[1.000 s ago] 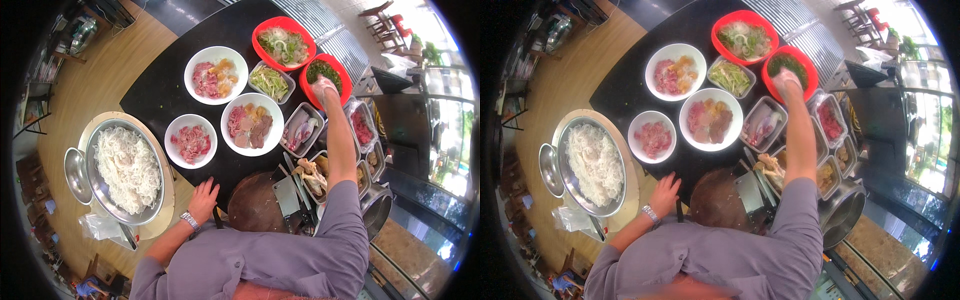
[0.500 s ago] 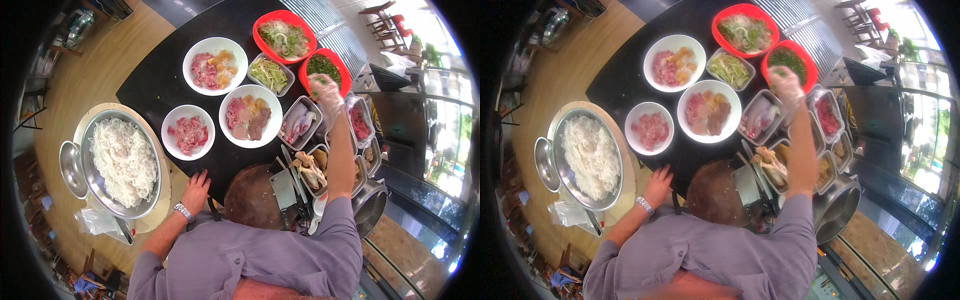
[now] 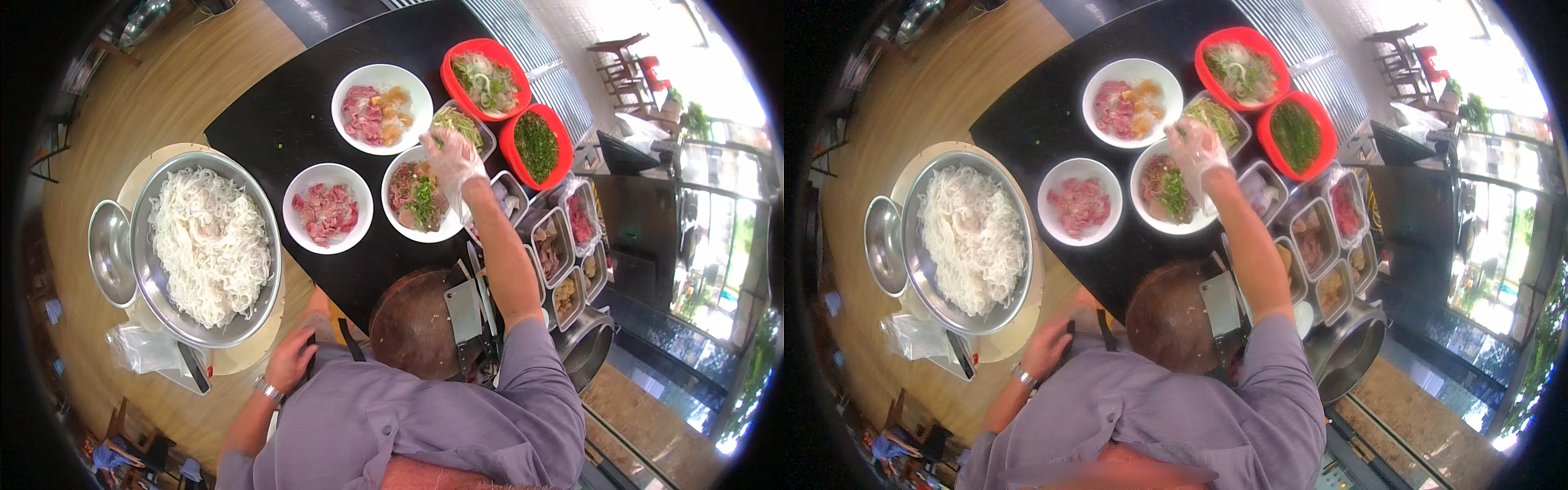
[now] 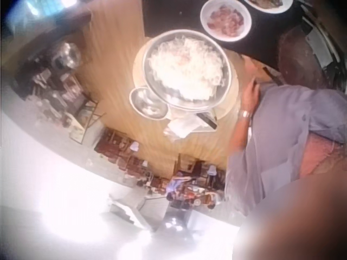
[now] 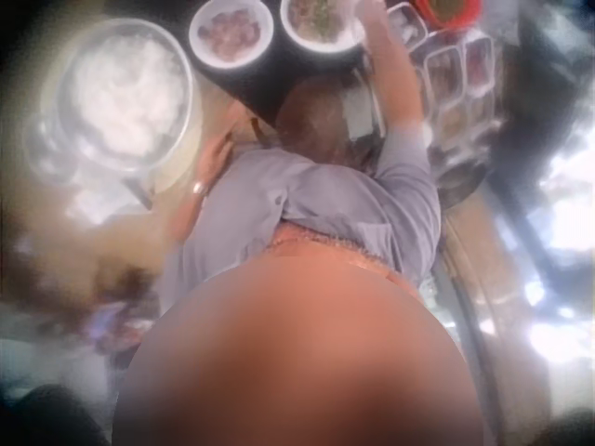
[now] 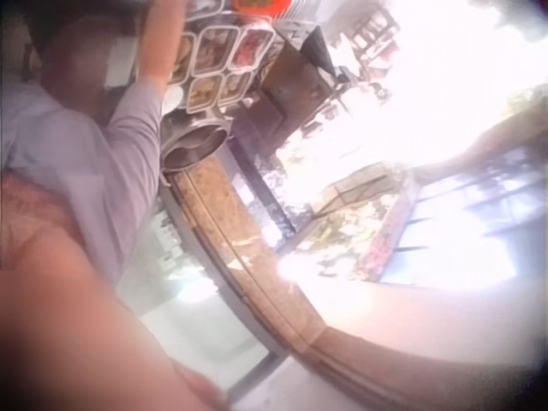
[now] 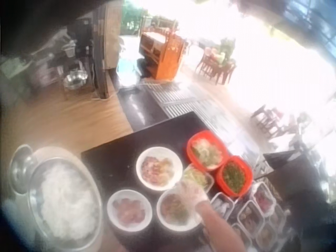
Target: The person assembles bowls of noodle soup by placing noodles, sliced meat, and vegetables into bowls, then ladles hot broth over the ingredients. The finished bowls are handed to a customer.
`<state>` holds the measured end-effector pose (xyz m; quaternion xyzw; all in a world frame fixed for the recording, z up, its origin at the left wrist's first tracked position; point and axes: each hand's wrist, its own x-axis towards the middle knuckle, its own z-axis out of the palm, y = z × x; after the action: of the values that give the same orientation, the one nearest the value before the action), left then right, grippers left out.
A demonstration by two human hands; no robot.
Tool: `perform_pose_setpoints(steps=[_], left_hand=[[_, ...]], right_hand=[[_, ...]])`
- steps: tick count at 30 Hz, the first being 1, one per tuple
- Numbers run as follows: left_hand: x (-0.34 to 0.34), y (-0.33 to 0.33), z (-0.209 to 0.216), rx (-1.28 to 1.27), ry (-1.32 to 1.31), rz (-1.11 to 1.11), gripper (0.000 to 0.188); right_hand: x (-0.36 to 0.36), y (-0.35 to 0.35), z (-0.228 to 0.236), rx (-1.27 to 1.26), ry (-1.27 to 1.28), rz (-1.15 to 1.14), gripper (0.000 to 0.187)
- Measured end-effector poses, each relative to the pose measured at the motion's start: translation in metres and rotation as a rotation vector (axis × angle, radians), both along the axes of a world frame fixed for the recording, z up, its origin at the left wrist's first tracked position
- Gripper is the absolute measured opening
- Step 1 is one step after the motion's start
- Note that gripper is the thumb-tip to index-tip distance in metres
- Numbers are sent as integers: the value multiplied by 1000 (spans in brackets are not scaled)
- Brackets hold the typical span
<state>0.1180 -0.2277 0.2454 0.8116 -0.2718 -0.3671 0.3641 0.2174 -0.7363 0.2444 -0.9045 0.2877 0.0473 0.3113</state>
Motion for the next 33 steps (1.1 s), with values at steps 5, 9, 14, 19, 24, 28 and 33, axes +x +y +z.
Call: perform_pose_setpoints(steps=[5, 9, 14, 19, 24, 28, 33], left_hand=[[-39, 99, 14, 229, 315, 445, 38], [-80, 165, 4, 307, 388, 698, 39], [-126, 213, -15, 514, 523, 777, 50], [-134, 230, -28, 683, 668, 662, 57], [-99, 220, -46, 645, 590, 633, 59], [-86, 217, -51, 609, 588, 632, 60], [-89, 222, -48, 674, 616, 654, 59]], right_hand=[[84, 28, -4, -78, -95, 50, 61], [116, 35, -10, -83, 168, 66, 67], [98, 65, 0, -262, 2, 171, 57], [56, 153, 12, 6, -101, 286, 50], [35, 195, 5, -166, -5, 566, 52], [30, 138, -5, -310, -275, 553, 46], [71, -54, 9, -404, -171, -178, 30]])
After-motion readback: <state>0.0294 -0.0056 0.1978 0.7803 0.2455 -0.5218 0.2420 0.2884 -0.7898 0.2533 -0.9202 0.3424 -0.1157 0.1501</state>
